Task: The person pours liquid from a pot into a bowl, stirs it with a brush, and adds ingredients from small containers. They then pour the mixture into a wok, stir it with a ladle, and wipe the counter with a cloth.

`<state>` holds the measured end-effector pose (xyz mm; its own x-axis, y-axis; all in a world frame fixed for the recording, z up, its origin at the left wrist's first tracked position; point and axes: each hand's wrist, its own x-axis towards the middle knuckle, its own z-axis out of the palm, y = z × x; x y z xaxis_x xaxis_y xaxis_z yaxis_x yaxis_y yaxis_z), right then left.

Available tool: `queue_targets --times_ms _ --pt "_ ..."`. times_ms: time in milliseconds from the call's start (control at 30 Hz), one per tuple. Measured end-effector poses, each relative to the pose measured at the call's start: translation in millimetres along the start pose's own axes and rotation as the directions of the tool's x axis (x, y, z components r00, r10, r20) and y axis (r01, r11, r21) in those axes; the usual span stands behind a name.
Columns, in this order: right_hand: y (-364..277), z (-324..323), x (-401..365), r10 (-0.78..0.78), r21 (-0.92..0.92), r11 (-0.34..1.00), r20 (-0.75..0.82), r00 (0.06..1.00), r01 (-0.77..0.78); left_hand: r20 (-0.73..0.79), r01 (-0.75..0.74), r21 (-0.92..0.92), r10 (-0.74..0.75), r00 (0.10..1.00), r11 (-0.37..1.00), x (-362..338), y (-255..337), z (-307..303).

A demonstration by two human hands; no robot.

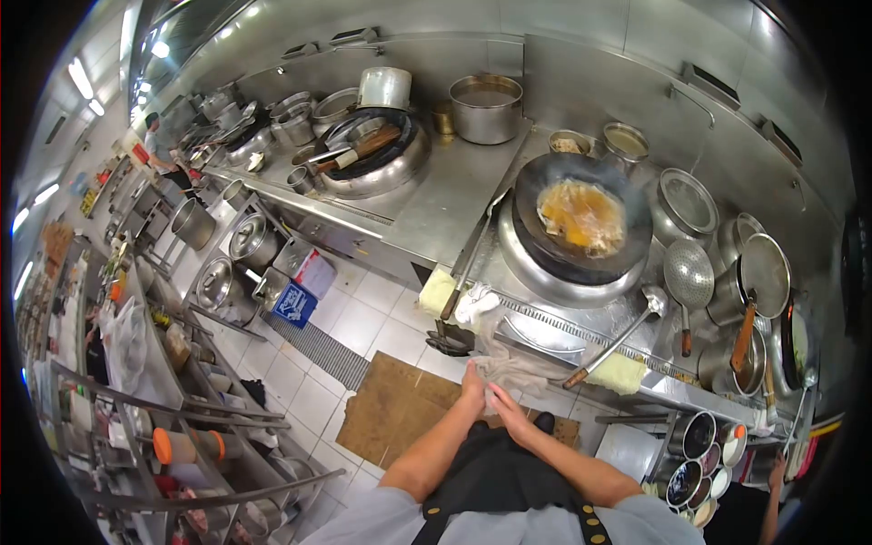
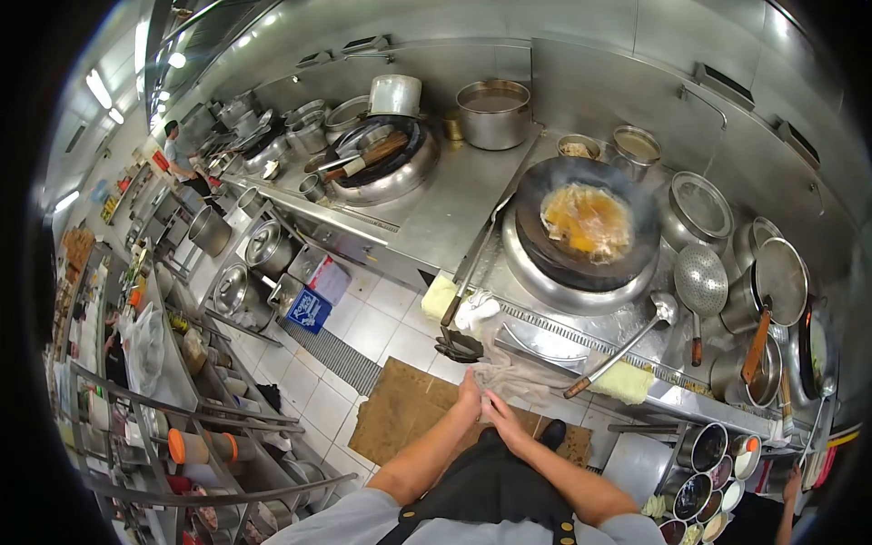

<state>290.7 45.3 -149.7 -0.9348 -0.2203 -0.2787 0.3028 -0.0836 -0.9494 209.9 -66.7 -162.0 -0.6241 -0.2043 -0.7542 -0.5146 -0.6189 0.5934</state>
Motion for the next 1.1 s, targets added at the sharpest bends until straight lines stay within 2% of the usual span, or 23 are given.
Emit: queue_targets --times_ms 33,67,100,133,267,300,333,367,400,433,467,500,533,567,600,667,800,933,967,1000,1033,1067,1100 --pt "-10 -4 -11 0.244 0.189 0.952 0.002 0.970 -0.240 0.269 0.120 -0.033 -0.106 0.957 0.992 -10 19 1" --pt "-15 -16 -6 0.243 0.173 0.955 0.012 0.970 -0.241 0.520 0.239 -0.040 -0.184 0.834 0.970 -11 25 4" --pt "-18 -27 -3 0.444 0.437 0.801 0.027 0.896 -0.410 0.618 0.101 0.231 -0.226 0.753 0.968 19 -1 -8" --pt "-18 -36 -2 0.615 0.661 0.547 0.100 0.782 -0.514 0.610 0.102 0.222 -0.220 0.761 0.970 11 -14 -13" --pt "8 -50 28 0.228 0.721 0.569 0.325 0.918 -0.396 0.643 -0.354 0.318 0.074 0.763 0.880 -40 -34 11" --pt "4 -48 33 0.411 0.798 0.435 0.236 0.880 -0.417 0.658 -0.457 0.338 0.141 0.740 0.823 -46 -36 16" --pt "6 -50 39 0.406 0.797 0.438 0.237 0.883 -0.415 0.660 -0.462 0.336 0.144 0.737 0.821 -32 -42 13" --pt "14 -55 47 0.105 0.829 0.283 0.474 0.874 -0.483 0.621 -0.038 0.223 -0.112 0.776 0.974 -5 -52 7" --pt "19 -59 49 -0.235 0.799 0.148 0.601 0.763 -0.583 0.618 0.404 0.079 -0.363 0.697 0.911 9 -59 3" --pt "17 -56 51 -0.232 0.797 0.153 0.604 0.763 -0.585 0.767 0.341 0.131 -0.313 0.560 0.931 7 -46 -1" --pt "12 -45 51 0.116 0.869 0.344 0.338 0.934 -0.356 0.768 0.345 0.127 -0.312 0.560 0.930 -3 -37 7" --pt "6 -31 53 0.363 0.796 0.580 -0.059 0.930 -0.176 0.638 0.087 0.184 -0.187 0.747 0.979 -13 -29 17" --pt "-19 -15 48 0.360 0.794 0.582 -0.057 0.931 -0.177 0.501 -0.165 0.283 0.001 0.865 0.945 -17 -22 26" --pt "-54 4 32 0.420 0.770 0.597 -0.062 0.905 -0.224 0.461 -0.693 0.492 0.518 0.720 0.527 -7 -26 31" --pt "-72 18 22 0.480 0.747 0.606 -0.071 0.874 -0.272 0.462 -0.692 0.493 0.516 0.722 0.527 -9 -19 30" --pt "-66 25 15 0.455 0.723 0.631 -0.053 0.889 -0.281 0.634 -0.898 0.428 0.673 0.382 0.107 -14 0 24" --pt "-66 14 18 0.232 0.768 0.602 0.094 0.968 -0.218 0.739 -0.867 0.466 0.616 0.273 -0.176 1 -14 2" --pt "-51 -26 33 0.466 0.871 0.396 0.083 0.881 -0.292 0.805 -0.835 0.456 0.543 0.240 -0.306 -13 -66 -11" --pt "-44 -22 29 0.463 0.891 0.380 0.050 0.885 -0.249 0.832 -0.851 0.423 0.505 0.230 -0.310 -13 -58 -14" --pt "-36 -14 26 0.375 0.821 0.523 0.018 0.927 -0.227 0.757 -0.838 0.531 0.375 0.535 0.123 -10 -45 -19" --pt "-28 -7 23 0.284 0.728 0.657 0.005 0.959 -0.199 0.651 -0.612 0.611 0.122 0.750 0.502 -12 -36 -19" --pt "-8 -1 23 0.284 0.736 0.651 -0.008 0.959 -0.187 0.658 -0.613 0.614 0.107 0.745 0.496 -19 -36 -18" --pt "19 3 25 0.086 0.161 0.986 -0.230 0.969 -0.050 0.539 -0.270 0.441 -0.012 0.842 0.856 -26 -35 -17"
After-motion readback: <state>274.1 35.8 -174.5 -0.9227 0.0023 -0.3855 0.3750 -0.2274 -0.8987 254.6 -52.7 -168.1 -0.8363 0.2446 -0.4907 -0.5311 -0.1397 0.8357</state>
